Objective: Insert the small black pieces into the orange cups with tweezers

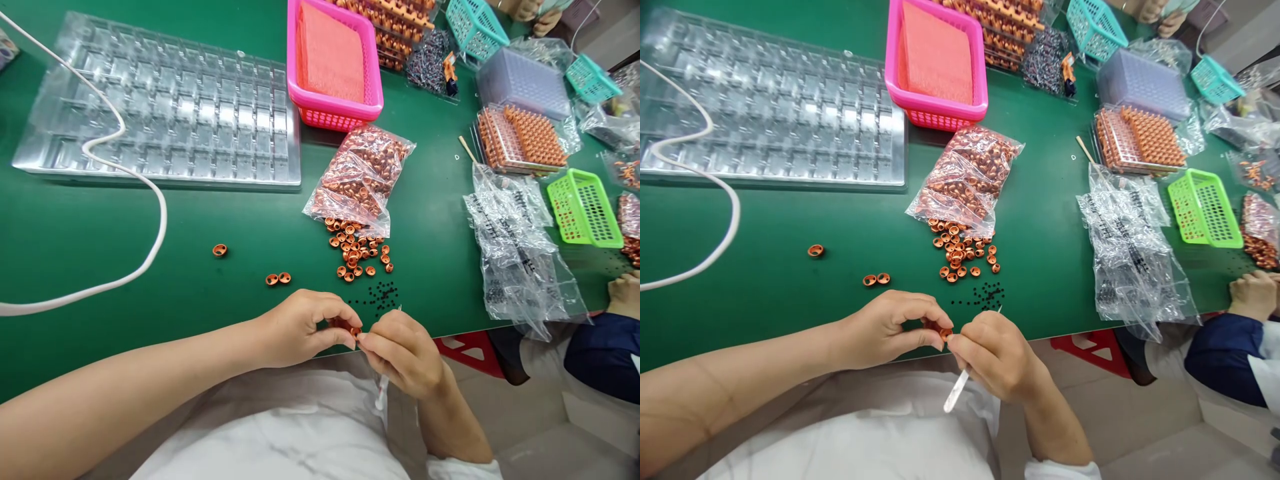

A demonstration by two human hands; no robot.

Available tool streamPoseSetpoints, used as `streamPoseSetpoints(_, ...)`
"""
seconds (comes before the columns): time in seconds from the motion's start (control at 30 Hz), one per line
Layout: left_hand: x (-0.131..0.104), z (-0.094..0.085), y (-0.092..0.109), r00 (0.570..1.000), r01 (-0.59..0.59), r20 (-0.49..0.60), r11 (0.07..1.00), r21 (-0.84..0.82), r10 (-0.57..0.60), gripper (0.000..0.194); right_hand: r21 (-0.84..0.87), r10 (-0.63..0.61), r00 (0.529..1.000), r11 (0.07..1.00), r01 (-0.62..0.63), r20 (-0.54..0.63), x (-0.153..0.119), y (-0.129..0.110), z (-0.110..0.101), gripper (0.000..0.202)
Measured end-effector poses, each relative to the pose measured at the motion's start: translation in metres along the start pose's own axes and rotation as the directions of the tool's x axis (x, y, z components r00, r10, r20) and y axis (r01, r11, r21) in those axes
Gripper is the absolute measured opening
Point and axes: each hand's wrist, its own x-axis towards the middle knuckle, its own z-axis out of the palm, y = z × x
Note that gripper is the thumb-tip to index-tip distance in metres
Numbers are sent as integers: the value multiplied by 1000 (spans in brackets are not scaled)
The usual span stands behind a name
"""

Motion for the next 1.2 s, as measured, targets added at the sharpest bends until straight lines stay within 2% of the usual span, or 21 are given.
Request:
streamPoseSetpoints(0.1,-2,1,1,998,-63,1,994,84,63,13,-81,-55,997,995,59,53,1,-1,-1,29)
streamPoseSetpoints(0.27,-5,5,0,995,-98,19,983,152,96,19,-140,-133,985,979,147,107,2,-2,-2,31)
streamPoseSetpoints(0.53,-5,8,-2,985,-173,3,967,186,175,11,-84,-138,982,985,150,132,12,-2,-7,27)
streamPoseSetpoints(0.77,-5,9,-1,985,-168,-3,969,179,172,12,-53,-151,981,986,159,120,14,1,-5,23)
streamPoseSetpoints(1.07,-6,9,-4,991,-129,4,973,193,131,15,-21,-121,965,991,129,235,14,5,-5,22)
streamPoseSetpoints(1.2,-5,7,-2,998,-62,-1,986,153,63,14,-31,-85,971,995,94,223,12,7,-2,16)
